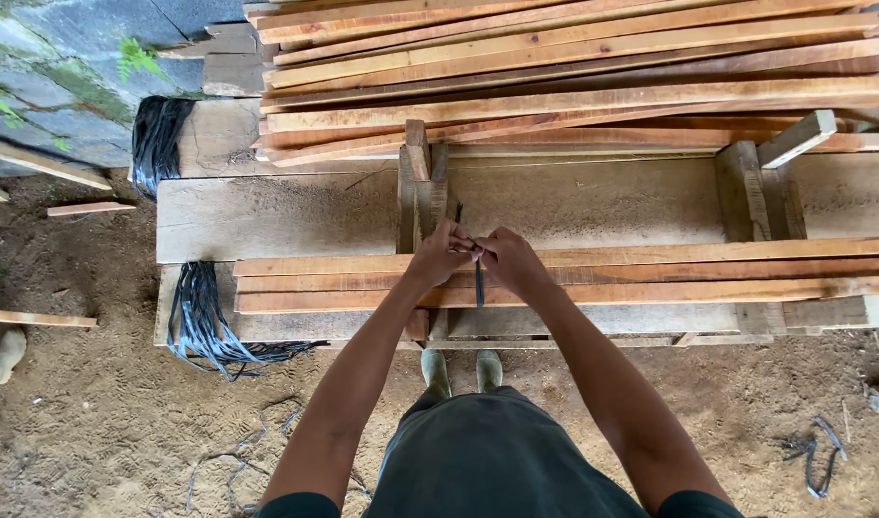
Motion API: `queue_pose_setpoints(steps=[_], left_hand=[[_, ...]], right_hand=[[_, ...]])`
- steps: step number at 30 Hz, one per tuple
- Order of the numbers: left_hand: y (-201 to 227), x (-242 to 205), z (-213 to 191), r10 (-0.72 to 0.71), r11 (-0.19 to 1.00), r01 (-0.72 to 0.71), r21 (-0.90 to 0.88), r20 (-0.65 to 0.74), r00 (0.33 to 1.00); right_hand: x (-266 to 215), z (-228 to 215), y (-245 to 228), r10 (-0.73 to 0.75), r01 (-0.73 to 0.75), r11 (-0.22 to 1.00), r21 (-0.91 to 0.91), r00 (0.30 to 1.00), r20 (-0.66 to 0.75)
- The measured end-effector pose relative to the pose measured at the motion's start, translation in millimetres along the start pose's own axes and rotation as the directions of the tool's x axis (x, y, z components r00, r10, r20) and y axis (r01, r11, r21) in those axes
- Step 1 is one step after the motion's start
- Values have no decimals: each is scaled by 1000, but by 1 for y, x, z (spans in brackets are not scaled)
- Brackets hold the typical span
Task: Bundling and tying together thin wooden slats using black plastic ties.
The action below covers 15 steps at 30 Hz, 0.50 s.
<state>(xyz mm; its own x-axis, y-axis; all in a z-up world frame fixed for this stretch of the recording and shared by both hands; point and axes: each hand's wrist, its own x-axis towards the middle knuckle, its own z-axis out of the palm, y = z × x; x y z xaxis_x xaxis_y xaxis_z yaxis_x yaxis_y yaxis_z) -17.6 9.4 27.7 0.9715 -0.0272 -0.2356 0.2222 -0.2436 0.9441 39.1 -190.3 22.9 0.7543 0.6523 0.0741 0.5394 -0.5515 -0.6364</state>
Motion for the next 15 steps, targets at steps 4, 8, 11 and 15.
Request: queue_pose_setpoints(steps=[4, 8, 11, 15], left_hand=[[1, 6, -5, 31, 987, -36, 154, 39, 999], [-17, 22, -6, 80, 975, -89, 202, 53, 995], [-1, 19, -4, 119, 949, -124, 289, 37, 992], [-14, 25, 4, 75, 846, -40, 532, -44, 996]], right_hand=[[14, -30, -4, 18, -35, 994, 101, 987, 162], [30, -44, -8, 43, -110, 977, 185, 942, 332], [38, -38, 1, 59, -130, 975, 178, 931, 360], [34, -37, 5, 34, -85, 986, 140, 942, 333]])
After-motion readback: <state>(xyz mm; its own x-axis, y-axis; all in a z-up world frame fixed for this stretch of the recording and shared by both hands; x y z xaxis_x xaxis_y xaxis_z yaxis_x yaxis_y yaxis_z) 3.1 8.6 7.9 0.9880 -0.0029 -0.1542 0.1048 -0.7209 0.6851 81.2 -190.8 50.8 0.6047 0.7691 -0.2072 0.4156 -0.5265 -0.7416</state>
